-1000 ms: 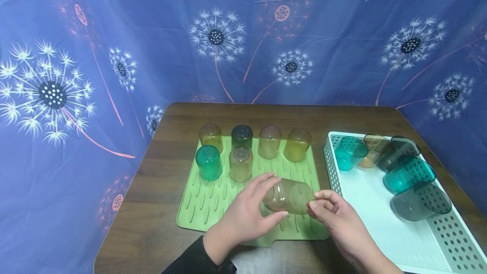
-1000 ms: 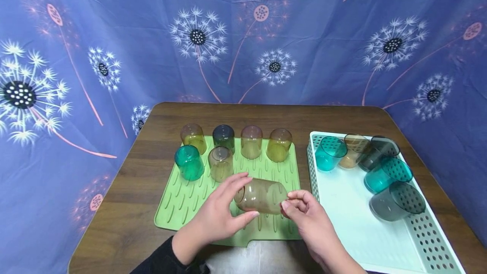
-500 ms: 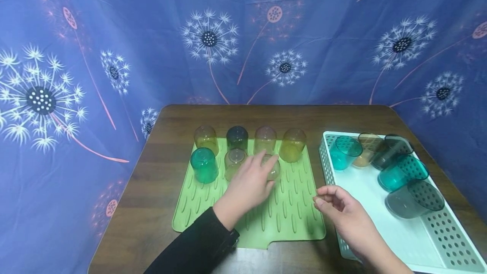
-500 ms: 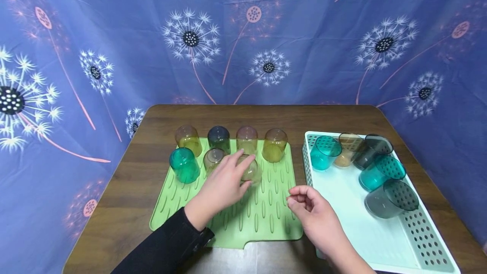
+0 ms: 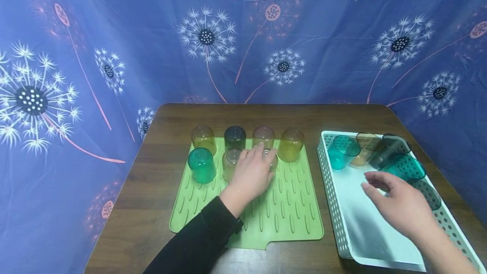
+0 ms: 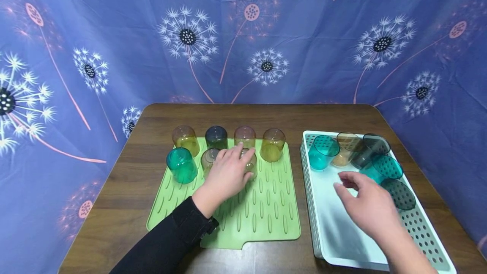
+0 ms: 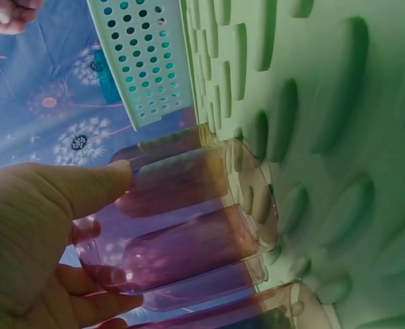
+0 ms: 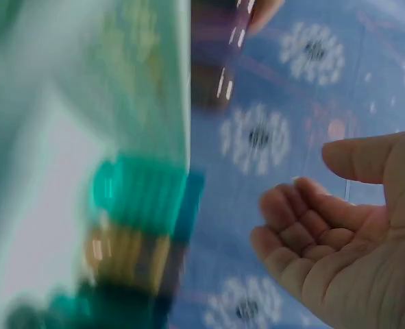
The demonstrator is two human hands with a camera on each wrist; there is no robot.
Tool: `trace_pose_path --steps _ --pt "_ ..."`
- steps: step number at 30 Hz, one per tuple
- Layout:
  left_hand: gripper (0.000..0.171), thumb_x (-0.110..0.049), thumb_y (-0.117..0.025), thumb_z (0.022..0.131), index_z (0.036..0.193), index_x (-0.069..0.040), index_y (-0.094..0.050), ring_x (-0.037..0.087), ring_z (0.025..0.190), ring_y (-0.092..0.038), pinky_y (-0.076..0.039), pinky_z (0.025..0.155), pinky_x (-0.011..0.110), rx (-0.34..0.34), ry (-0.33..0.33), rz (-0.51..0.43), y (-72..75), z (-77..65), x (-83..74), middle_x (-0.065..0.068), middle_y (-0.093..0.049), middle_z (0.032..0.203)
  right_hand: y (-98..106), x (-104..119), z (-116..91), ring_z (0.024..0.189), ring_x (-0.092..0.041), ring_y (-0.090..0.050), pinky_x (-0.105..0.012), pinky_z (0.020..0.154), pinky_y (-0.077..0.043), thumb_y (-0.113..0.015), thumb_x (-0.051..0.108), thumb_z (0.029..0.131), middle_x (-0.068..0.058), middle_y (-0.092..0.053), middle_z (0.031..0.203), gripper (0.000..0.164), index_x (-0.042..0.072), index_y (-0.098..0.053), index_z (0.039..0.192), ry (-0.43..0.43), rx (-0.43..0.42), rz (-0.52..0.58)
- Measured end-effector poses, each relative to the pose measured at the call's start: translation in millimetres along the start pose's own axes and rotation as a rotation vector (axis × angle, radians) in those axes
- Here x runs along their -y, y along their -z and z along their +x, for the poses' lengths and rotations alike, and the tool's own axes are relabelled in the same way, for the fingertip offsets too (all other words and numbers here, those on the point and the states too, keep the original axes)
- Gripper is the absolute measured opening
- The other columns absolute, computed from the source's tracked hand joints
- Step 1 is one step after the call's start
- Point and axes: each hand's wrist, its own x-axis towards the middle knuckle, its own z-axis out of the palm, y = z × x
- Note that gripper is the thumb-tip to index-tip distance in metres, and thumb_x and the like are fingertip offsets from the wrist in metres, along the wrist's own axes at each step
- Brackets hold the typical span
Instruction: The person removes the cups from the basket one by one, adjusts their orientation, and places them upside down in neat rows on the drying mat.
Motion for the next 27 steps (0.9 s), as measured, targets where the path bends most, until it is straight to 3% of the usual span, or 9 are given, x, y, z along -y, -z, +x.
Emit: trace_pose_path --steps 5,10,14,19,24,27 --pt "0.071 -0.046 -0.068 0.093 0.154 -0.027 -0.038 0.034 0.143 -0.046 -0.033 0.120 0.055 0.006 0.019 -0.006 -1.5 -4.0 0.9 0.016 -0.040 0.159 13.6 -36.2 22.8 0.116 -0.063 -0.045 -0.070 0.085 -0.043 -0.061 0.032 0.098 -0.045 -0.046 0.131 0.063 -0.018 -0.047 0.134 -0.077 -0.014 -0.174" --pt "0.074 -0.049 -0.068 0.093 0.156 -0.028 -0.035 0.035 0.145 -0.043 -0.029 0.122 0.057 0.007 0.018 0.012 -5.0 -7.4 1.5 0.015 -0.038 0.161 12.2 -65.5 39.4 0.116 -0.067 -0.038 -0.073 0.090 -0.043 -0.069 0.028 0.091 -0.052 -0.039 0.125 0.075 -0.029 -0.041 0.130 -0.136 0.076 -0.277" --pt "0.074 -0.050 -0.067 0.093 0.156 -0.027 -0.036 0.035 0.144 -0.044 -0.028 0.123 0.058 -0.005 0.012 0.012 -7.3 -9.9 1.7 0.014 -0.039 0.161 11.3 -79.5 46.8 0.113 -0.065 -0.042 -0.070 0.088 -0.045 -0.070 0.031 0.090 -0.050 -0.044 0.121 0.074 -0.028 -0.045 0.127 -0.136 0.147 -0.323" --pt "0.075 -0.050 -0.068 0.093 0.156 -0.028 -0.034 0.035 0.145 -0.044 -0.024 0.124 0.060 -0.035 0.016 -0.002 -8.5 -13.6 2.1 0.014 -0.040 0.160 12.2 -84.3 52.0 0.100 -0.058 -0.051 -0.065 0.082 -0.047 -0.071 0.025 0.089 -0.041 -0.057 0.104 0.052 -0.022 -0.059 0.109 -0.054 0.137 -0.368" --pt "0.084 -0.049 -0.068 0.093 0.161 -0.030 -0.023 0.036 0.144 -0.045 -0.025 0.123 0.062 -0.097 -0.002 0.003 -9.5 -17.8 2.1 0.012 -0.042 0.159 14.4 -83.9 55.8 0.097 -0.054 -0.053 -0.064 0.083 -0.048 -0.072 0.023 0.088 -0.036 -0.059 0.100 0.041 -0.016 -0.067 0.100 -0.005 0.165 -0.426" --pt "0.086 -0.049 -0.068 0.093 0.162 -0.030 -0.020 0.036 0.143 -0.045 -0.026 0.122 0.062 -0.132 -0.009 0.004 -9.4 -20.3 2.8 0.012 -0.043 0.158 15.8 -82.6 56.5 0.095 -0.053 -0.055 -0.061 0.076 -0.050 -0.068 0.019 0.089 -0.034 -0.058 0.101 0.034 -0.012 -0.068 0.101 -0.018 0.176 -0.417"
